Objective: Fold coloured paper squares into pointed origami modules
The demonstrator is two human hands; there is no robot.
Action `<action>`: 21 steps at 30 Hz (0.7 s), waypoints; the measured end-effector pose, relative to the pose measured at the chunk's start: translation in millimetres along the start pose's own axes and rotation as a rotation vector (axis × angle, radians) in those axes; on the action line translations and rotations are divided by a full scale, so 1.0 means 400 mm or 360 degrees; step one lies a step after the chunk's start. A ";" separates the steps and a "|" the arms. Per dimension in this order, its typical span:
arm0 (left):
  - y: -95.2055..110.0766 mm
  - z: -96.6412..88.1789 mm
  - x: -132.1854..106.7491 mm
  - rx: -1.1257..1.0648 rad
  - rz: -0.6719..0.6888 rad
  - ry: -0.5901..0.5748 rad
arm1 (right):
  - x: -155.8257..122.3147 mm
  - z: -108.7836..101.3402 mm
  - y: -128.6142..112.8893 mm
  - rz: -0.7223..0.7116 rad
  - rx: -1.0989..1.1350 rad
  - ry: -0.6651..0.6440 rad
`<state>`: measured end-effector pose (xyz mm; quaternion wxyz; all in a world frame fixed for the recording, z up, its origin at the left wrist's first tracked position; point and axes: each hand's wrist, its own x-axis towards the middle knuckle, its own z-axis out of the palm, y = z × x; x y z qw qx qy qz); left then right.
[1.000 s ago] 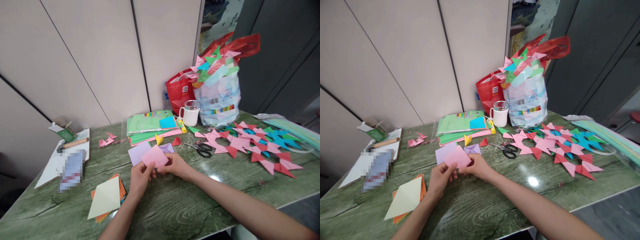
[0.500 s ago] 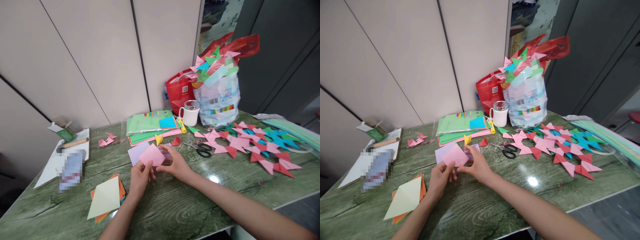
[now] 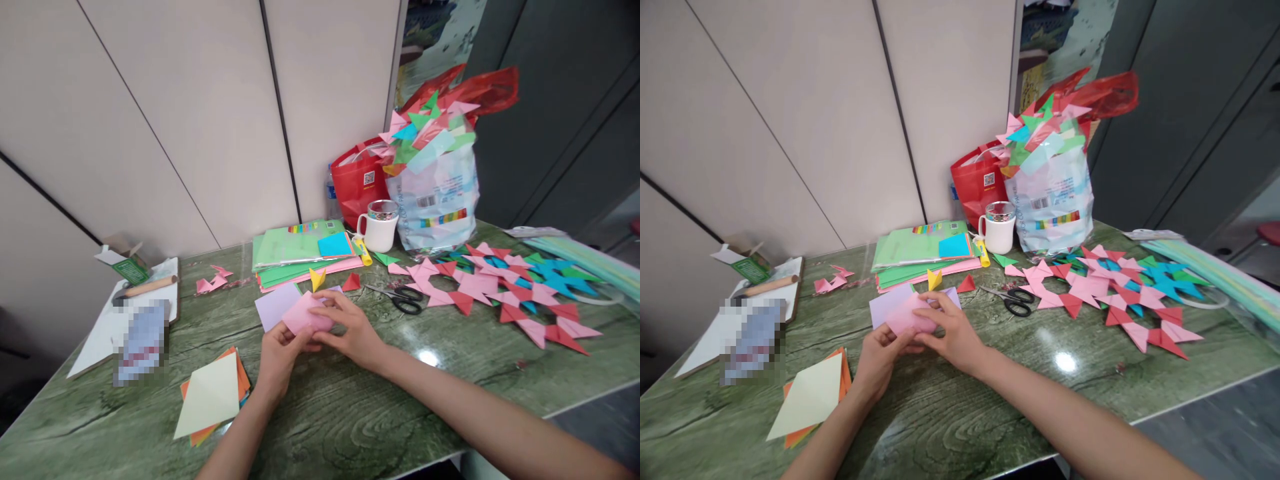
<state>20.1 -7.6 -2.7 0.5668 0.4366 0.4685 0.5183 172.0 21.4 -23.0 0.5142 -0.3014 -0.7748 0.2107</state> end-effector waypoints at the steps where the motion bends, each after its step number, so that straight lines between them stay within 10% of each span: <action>1: 0.002 0.000 -0.001 -0.0010 0.0002 -0.0017 | 0.000 0.000 -0.001 -0.0006 -0.0012 0.0003; 21: 0.004 -0.005 0.003 -0.0141 -0.0053 -0.0054 | 0.003 -0.002 -0.012 -0.0071 -0.0057 0.0065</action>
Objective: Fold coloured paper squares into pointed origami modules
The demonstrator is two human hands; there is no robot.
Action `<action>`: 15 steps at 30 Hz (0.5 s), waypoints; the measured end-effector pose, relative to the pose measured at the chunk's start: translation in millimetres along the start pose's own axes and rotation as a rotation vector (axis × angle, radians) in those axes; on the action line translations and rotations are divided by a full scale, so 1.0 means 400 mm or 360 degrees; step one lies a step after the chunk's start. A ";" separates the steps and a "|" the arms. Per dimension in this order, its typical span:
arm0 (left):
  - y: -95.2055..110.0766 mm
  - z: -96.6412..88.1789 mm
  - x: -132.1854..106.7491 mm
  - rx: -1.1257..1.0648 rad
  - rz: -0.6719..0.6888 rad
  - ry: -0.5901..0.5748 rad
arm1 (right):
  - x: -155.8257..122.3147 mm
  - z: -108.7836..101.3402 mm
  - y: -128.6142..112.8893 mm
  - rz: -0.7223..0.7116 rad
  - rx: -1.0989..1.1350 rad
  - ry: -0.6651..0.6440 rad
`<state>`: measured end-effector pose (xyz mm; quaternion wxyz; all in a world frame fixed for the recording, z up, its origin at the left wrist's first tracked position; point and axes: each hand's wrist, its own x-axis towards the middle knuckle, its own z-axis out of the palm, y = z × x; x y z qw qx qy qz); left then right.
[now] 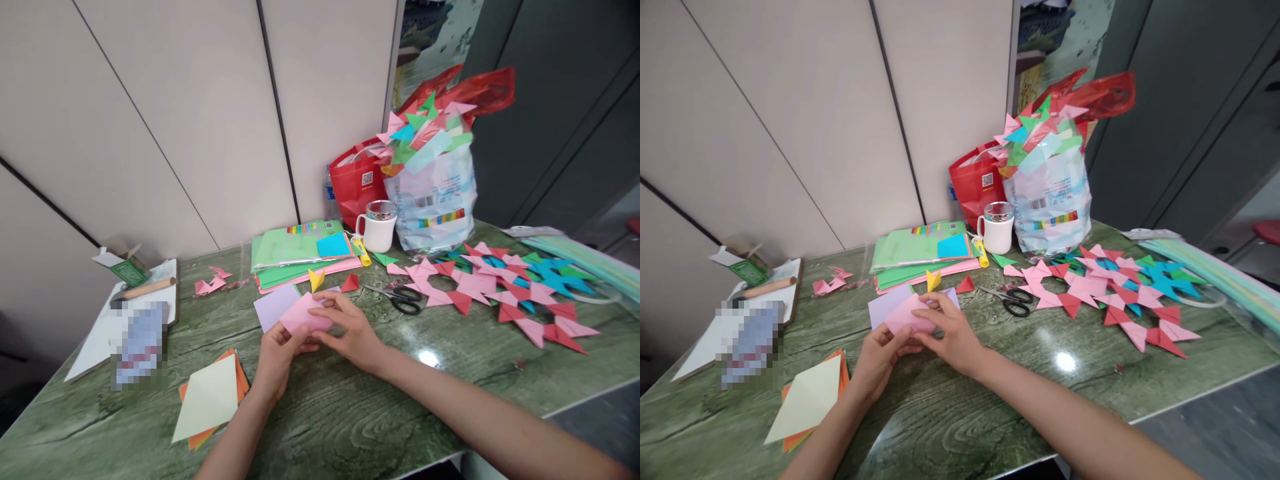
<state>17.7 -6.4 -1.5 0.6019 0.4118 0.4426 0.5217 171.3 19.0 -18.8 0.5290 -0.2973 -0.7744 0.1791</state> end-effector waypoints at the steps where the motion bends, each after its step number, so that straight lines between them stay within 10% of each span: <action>1: -0.002 -0.001 0.001 0.0023 0.0022 0.0013 | -0.002 0.002 0.002 0.0006 -0.0016 -0.0026; 15: -0.005 -0.004 0.004 0.0083 0.0099 0.0058 | -0.006 0.006 0.004 0.0068 0.0018 -0.0098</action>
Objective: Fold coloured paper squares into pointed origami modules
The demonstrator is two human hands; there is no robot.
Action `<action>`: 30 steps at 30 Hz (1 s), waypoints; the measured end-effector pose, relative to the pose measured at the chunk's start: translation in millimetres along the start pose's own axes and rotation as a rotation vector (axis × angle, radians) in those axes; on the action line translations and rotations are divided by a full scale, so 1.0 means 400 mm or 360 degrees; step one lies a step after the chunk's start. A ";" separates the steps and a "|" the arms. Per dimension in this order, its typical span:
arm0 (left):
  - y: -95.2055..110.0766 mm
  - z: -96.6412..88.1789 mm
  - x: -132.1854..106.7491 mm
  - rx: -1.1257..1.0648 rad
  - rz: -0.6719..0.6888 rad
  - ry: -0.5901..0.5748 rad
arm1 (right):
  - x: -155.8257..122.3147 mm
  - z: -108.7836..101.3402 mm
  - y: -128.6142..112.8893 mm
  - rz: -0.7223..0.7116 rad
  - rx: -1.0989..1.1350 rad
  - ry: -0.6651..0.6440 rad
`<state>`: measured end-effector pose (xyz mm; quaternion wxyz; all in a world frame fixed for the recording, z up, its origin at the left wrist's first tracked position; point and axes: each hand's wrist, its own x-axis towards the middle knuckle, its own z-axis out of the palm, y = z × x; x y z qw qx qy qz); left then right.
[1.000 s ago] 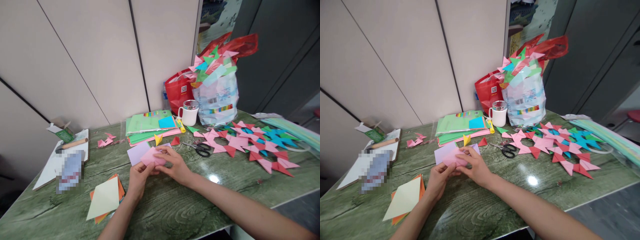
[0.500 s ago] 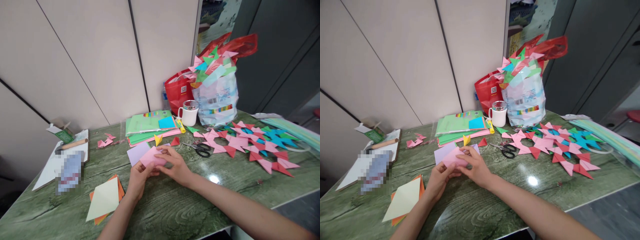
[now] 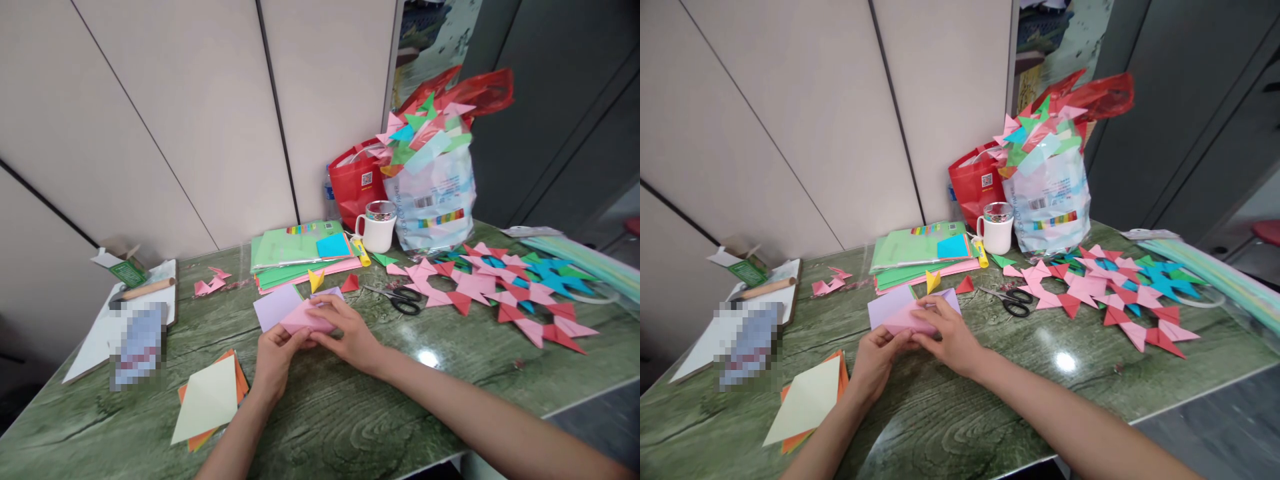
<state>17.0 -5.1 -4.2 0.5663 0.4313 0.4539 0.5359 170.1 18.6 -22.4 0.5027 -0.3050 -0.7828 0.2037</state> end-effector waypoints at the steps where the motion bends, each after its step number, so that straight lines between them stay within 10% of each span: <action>1: 0.000 0.000 0.000 -0.0015 0.0001 -0.0007 | 0.000 0.000 0.000 -0.0005 0.0006 0.0009; 17: 0.000 -0.003 -0.002 0.0440 0.0231 0.0071 | 0.004 0.000 0.008 -0.0063 0.0010 -0.0076; 25: -0.005 -0.019 0.015 0.0435 0.0498 0.0414 | 0.015 -0.007 -0.006 0.0471 0.0354 -0.0202; 30: 0.005 -0.013 0.008 0.0442 0.0205 0.0117 | 0.019 -0.004 -0.008 0.0679 0.0672 -0.0338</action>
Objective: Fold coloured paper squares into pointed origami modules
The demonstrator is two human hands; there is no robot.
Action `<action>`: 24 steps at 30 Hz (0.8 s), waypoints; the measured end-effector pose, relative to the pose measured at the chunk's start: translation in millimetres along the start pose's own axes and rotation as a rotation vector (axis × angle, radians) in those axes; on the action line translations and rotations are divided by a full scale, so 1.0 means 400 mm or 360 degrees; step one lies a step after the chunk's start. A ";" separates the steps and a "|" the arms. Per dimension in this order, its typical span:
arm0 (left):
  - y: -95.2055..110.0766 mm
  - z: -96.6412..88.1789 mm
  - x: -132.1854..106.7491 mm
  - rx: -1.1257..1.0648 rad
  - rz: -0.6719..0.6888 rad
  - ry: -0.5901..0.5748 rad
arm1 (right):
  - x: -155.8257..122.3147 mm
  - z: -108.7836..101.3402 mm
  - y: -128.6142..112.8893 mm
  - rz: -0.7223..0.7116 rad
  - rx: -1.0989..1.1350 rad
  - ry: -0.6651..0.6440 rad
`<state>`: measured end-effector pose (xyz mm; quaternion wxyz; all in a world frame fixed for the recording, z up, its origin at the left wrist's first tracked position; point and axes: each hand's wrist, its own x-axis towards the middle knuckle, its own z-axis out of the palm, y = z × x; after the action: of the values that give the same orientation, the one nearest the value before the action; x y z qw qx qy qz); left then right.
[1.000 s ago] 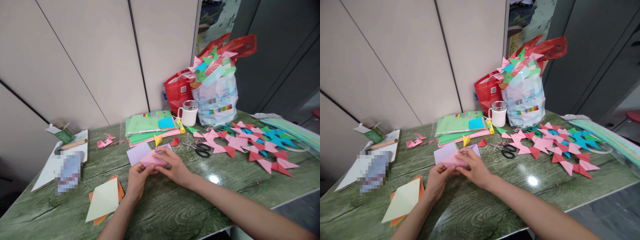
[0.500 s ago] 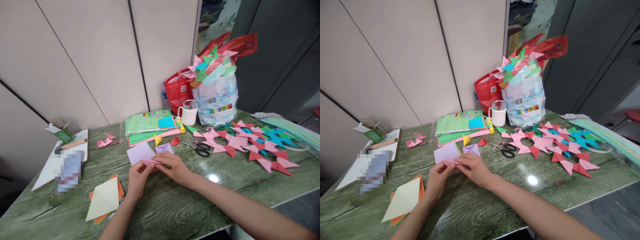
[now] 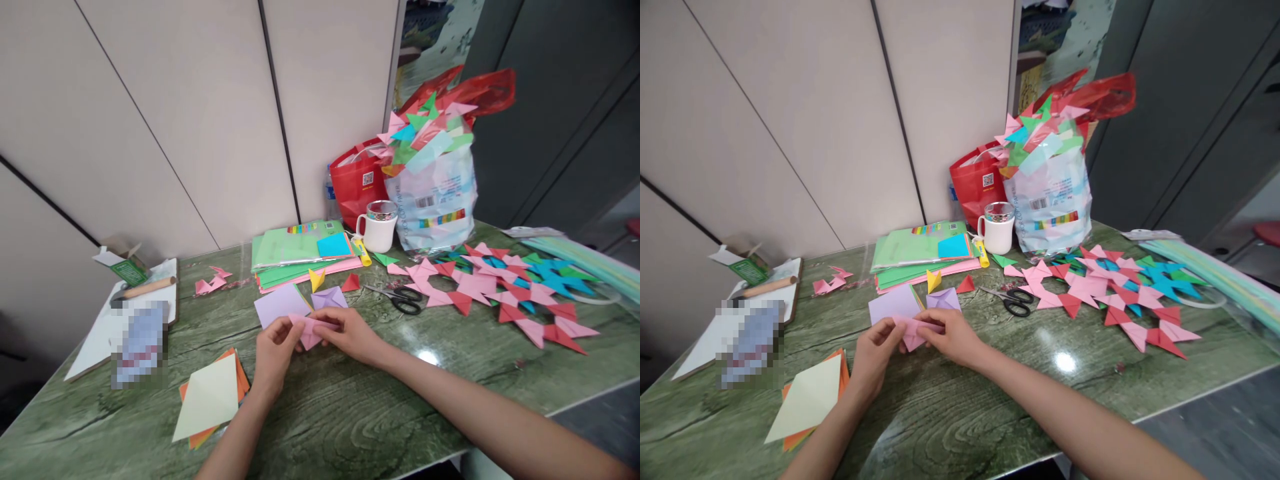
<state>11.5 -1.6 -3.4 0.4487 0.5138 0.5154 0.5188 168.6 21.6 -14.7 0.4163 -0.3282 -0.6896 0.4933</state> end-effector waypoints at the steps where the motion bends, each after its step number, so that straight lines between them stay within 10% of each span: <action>1: 0.002 0.001 -0.002 0.0029 -0.0020 -0.0033 | 0.001 0.001 0.001 0.0024 0.0041 0.0013; 24: 0.011 0.016 -0.012 -0.0176 -0.0034 0.0016 | 0.012 -0.014 0.007 0.0155 0.0330 0.0244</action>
<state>18.4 -6.2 0.4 0.4793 0.4801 0.4937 0.5441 171.6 28.9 -15.2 0.4751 -0.3532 -0.5844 0.5549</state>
